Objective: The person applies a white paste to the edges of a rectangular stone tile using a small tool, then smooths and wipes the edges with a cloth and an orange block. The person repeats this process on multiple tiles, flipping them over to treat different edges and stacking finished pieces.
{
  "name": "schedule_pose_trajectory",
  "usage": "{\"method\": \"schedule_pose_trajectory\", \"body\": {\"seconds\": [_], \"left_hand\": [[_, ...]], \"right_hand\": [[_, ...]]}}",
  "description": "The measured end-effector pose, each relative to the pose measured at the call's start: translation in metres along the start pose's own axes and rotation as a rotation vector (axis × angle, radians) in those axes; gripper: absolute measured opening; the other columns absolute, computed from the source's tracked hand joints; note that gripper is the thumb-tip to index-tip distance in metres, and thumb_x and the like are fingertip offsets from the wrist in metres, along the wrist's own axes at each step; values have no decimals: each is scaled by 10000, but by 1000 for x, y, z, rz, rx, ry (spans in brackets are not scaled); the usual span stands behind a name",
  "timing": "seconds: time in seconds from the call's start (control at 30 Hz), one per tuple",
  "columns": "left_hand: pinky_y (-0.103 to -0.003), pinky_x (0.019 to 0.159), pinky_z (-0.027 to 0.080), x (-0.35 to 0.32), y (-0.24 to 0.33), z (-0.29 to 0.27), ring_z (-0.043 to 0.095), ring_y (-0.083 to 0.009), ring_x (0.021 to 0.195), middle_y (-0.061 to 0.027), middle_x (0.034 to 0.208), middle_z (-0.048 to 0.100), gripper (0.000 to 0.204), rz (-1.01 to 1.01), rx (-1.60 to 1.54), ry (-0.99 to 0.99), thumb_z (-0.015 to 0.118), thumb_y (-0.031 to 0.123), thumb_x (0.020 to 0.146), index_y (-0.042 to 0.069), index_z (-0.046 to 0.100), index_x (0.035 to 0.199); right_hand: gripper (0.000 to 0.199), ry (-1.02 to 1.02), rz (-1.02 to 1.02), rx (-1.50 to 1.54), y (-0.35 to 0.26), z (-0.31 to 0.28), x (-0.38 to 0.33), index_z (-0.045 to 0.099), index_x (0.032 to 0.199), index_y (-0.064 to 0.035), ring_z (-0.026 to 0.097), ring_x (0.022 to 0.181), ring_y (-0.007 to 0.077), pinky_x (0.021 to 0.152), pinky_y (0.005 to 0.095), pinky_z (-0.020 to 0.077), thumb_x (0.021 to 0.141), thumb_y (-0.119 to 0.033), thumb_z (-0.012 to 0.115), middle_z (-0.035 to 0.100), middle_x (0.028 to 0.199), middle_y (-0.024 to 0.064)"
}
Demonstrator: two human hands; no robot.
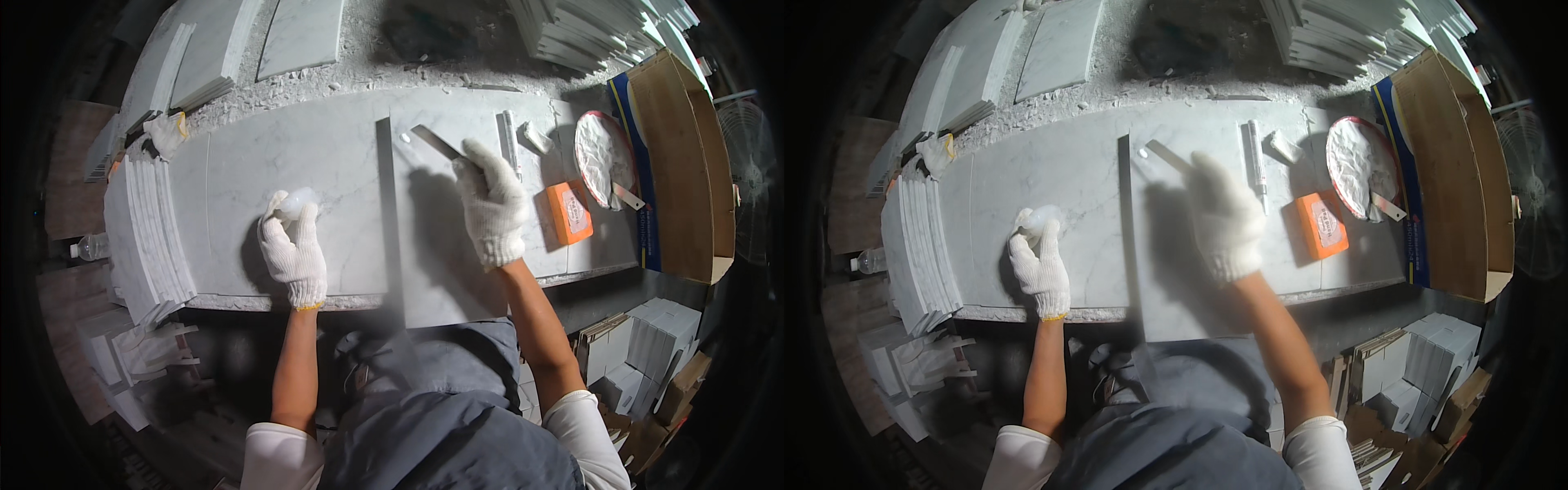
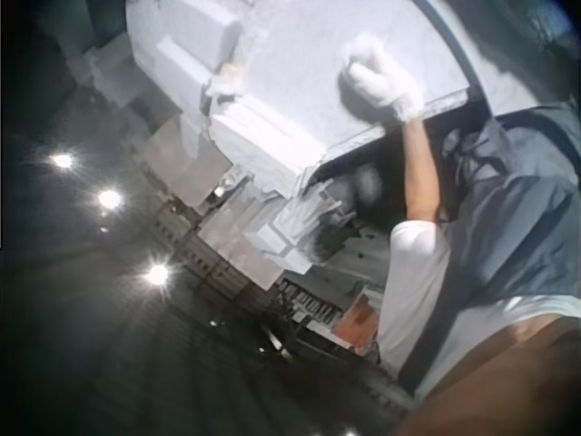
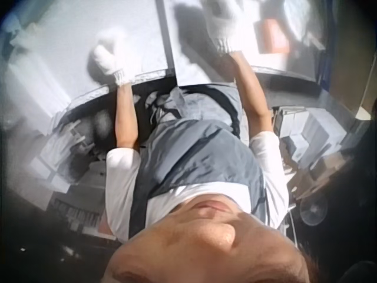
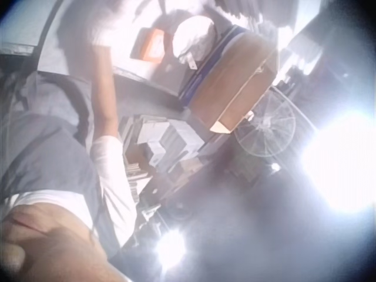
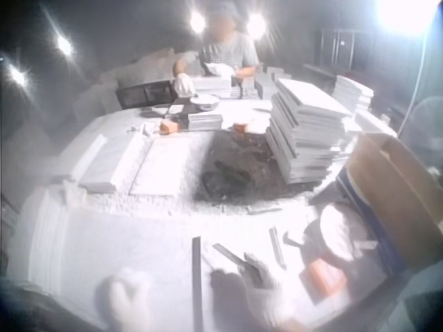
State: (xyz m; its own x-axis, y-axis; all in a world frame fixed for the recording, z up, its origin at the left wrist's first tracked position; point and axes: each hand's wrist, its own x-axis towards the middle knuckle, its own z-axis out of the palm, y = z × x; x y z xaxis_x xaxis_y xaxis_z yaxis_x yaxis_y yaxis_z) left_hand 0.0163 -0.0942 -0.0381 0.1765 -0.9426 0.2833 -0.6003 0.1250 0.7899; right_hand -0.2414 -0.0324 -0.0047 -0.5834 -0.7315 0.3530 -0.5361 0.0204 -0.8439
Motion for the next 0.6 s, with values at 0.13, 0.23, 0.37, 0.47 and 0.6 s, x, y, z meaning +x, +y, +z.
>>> {"method": "schedule_pose_trajectory", "body": {"seconds": [0.13,0.23,0.37,0.47,0.6], "left_hand": [[-374,1046,504,-1,-5,3,628,-245,1174,-134,1294,644,425,4,-170,18,795,98,901,-11,624,1274],[-384,1088,493,0,-7,4,611,-235,1216,-145,1305,631,498,4,-439,-23,760,31,915,-16,527,1353],[-391,1081,502,-2,-3,5,616,-231,1204,-145,1287,629,475,-12,-563,-19,720,3,940,-4,479,1350],[-391,1079,502,-3,6,14,618,-232,1198,-147,1289,626,447,-108,-656,-55,709,9,952,-4,484,1338],[-380,1063,505,-7,20,36,605,-234,1207,-152,1333,595,500,-89,-551,-94,749,55,939,-10,473,1352]], "right_hand": [[568,-177,649,615,-13,-40,-5,463,1535,-24,635,744,106,645,243,530,1014,-123,669,666,925,32],[431,-417,740,923,-18,-68,-20,516,1410,57,623,832,152,677,270,512,1030,-103,639,606,922,39],[320,-346,1063,1041,-22,-85,-40,600,1255,12,652,890,165,775,282,565,1012,-174,694,634,950,53],[358,-448,1032,792,-17,-85,-31,607,1277,-14,671,917,152,802,283,583,1011,-232,705,655,968,43],[412,-644,740,672,-10,-66,-3,605,1360,-15,677,866,109,725,233,569,1028,-250,673,673,1010,22]]}}
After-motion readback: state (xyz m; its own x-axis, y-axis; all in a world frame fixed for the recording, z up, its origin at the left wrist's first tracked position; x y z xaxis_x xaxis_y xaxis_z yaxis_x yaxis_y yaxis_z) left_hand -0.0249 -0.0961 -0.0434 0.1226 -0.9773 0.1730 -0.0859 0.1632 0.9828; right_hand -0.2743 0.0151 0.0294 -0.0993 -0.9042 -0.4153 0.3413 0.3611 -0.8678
